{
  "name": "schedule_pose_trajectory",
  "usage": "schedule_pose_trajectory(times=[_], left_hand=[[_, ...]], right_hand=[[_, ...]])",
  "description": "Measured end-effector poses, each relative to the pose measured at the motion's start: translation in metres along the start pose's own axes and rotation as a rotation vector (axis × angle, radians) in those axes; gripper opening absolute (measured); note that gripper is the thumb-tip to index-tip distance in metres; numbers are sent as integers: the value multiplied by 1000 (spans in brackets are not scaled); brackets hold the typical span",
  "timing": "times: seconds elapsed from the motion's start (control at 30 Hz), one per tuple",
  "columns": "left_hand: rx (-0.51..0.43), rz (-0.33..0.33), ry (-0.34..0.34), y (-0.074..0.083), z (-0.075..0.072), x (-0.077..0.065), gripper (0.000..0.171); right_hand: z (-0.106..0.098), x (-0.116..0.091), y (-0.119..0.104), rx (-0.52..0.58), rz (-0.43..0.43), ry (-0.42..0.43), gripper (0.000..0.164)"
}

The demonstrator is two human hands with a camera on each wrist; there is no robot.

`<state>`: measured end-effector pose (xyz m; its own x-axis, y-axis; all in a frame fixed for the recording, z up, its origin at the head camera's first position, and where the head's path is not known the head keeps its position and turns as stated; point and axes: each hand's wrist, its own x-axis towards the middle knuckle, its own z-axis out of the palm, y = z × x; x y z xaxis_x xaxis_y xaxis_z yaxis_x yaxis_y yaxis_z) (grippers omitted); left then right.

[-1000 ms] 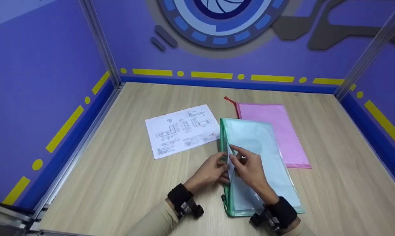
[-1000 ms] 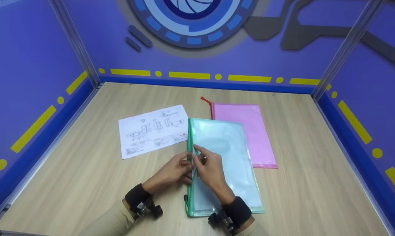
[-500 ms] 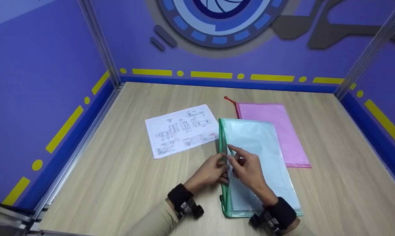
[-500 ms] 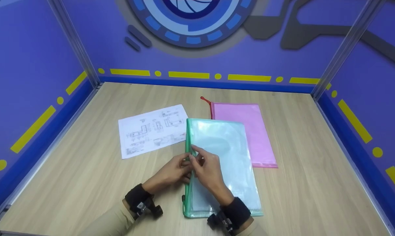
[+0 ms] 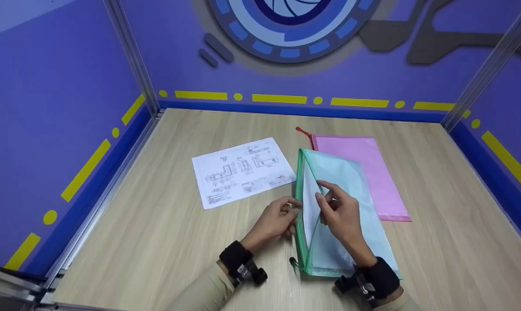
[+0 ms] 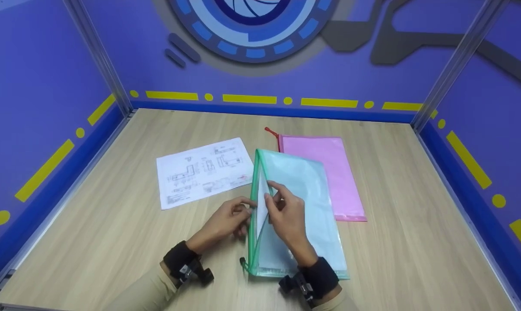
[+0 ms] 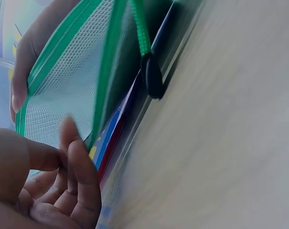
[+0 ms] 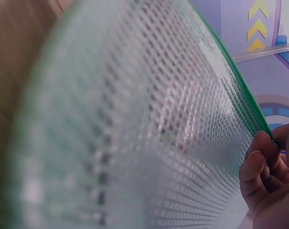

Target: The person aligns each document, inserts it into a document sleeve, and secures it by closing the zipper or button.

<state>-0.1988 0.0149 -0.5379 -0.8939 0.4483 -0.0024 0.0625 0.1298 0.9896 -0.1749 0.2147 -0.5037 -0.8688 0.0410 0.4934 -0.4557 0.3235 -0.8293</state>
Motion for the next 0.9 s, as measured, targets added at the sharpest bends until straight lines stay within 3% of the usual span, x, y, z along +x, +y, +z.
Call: schedule_pose_trajectory(times=[0.13,0.23,0.4,0.5,0.57,0.67,0.9], left_hand=[[61,9,73,1,0,0,20],[57,-18,61,3,0,0,27],[-7,-70,-124,6,-1,-1,35],[-47,-84,-238,7,0,-3,27],[-57,-86,-278,7,1,-4,18],[-61,-85,-271,6,3,-6,11],[-37,-43,-159,7,5,-5,14]], right_hand=[[-9,3,-2,39,-41,62,29],[-15,5,-1,62,-79,94,28],[-19,6,4,57,-91,99,30],[-16,6,8,41,-89,64,32],[-13,6,11,21,-91,32,35],[-8,6,13,-13,-86,-20,39],[-4,4,14,-130,-110,-140,55]])
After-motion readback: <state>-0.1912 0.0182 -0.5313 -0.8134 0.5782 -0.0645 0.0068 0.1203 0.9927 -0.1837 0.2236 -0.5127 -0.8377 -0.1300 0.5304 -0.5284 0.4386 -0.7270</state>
